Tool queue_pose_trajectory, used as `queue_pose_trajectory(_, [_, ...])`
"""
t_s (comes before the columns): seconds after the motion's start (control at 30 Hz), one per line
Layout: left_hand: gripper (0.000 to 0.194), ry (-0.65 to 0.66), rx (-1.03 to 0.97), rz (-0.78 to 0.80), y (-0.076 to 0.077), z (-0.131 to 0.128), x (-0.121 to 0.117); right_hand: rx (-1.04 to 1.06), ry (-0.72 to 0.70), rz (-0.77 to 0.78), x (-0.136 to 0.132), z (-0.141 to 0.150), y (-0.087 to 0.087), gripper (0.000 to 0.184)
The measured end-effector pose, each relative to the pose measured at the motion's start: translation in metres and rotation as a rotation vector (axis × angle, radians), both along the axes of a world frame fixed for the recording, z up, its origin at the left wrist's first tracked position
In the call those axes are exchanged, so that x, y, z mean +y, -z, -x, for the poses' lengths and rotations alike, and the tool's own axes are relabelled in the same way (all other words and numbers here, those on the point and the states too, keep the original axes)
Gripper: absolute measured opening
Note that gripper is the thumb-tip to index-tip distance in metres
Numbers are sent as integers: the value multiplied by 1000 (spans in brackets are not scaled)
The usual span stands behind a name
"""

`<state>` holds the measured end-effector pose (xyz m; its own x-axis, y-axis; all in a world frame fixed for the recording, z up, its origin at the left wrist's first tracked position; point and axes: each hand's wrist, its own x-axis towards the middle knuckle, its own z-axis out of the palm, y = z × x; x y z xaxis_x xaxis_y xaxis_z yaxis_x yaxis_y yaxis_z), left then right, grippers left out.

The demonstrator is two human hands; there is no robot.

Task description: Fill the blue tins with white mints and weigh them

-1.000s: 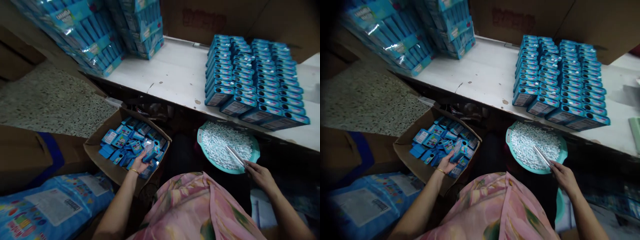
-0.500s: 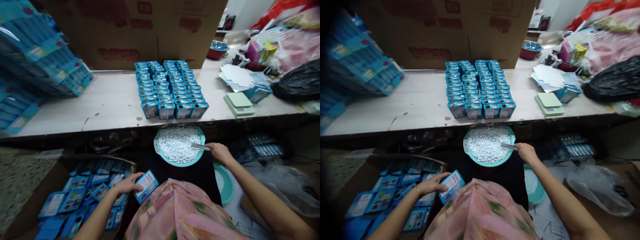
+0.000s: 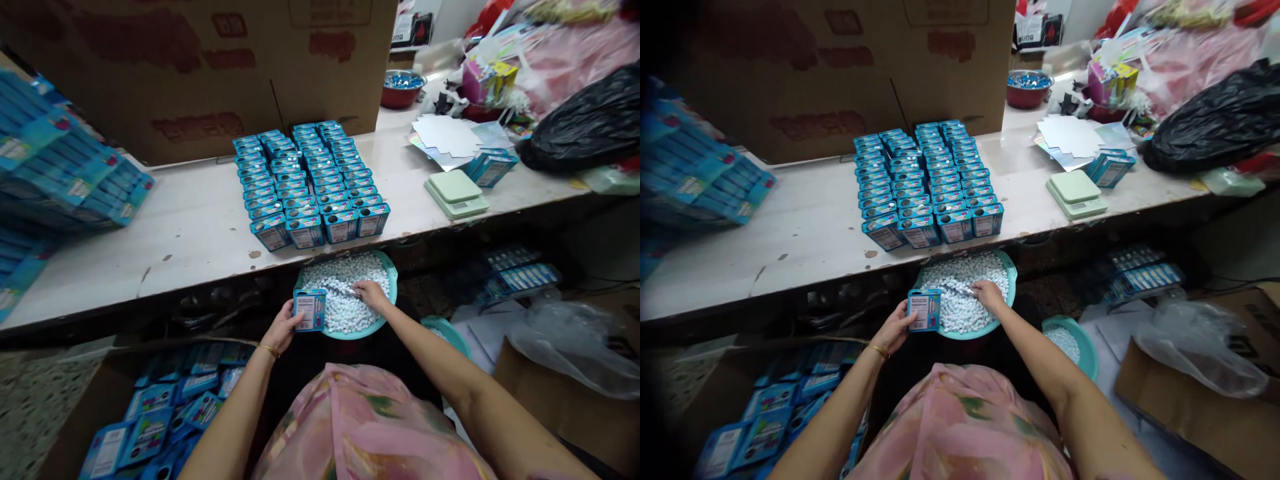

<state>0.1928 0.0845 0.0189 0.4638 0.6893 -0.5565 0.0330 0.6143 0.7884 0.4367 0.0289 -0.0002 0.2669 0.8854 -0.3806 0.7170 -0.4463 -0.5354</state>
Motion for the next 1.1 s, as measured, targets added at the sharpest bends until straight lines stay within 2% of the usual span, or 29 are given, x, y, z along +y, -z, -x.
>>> queue_pose_trajectory(0.13, [57, 26, 7, -24, 4, -6, 4, 76, -9, -42, -8, -23, -16, 24])
queue_pose_trajectory(0.33, [61, 96, 11, -180, 8, -23, 9, 75, -106, -150, -10, -43, -65, 24])
queue_pose_trajectory(0.6, [48, 288, 173, -648, -9, -40, 15, -226, -381, -41, 10, -40, -131, 26])
queue_pose_trajectory(0.77, [45, 314, 203, -752, -12, -46, 15, -514, -524, 38, 18, -24, -166, 30])
queue_pose_trajectory(0.9, [44, 327, 215, -753, -14, -51, 12, -610, -579, 14, 22, -4, -184, 28])
queue_pose_trajectory(1.1, [45, 318, 243, -747, -17, -50, 15, -628, -612, -37, 26, 5, -194, 26])
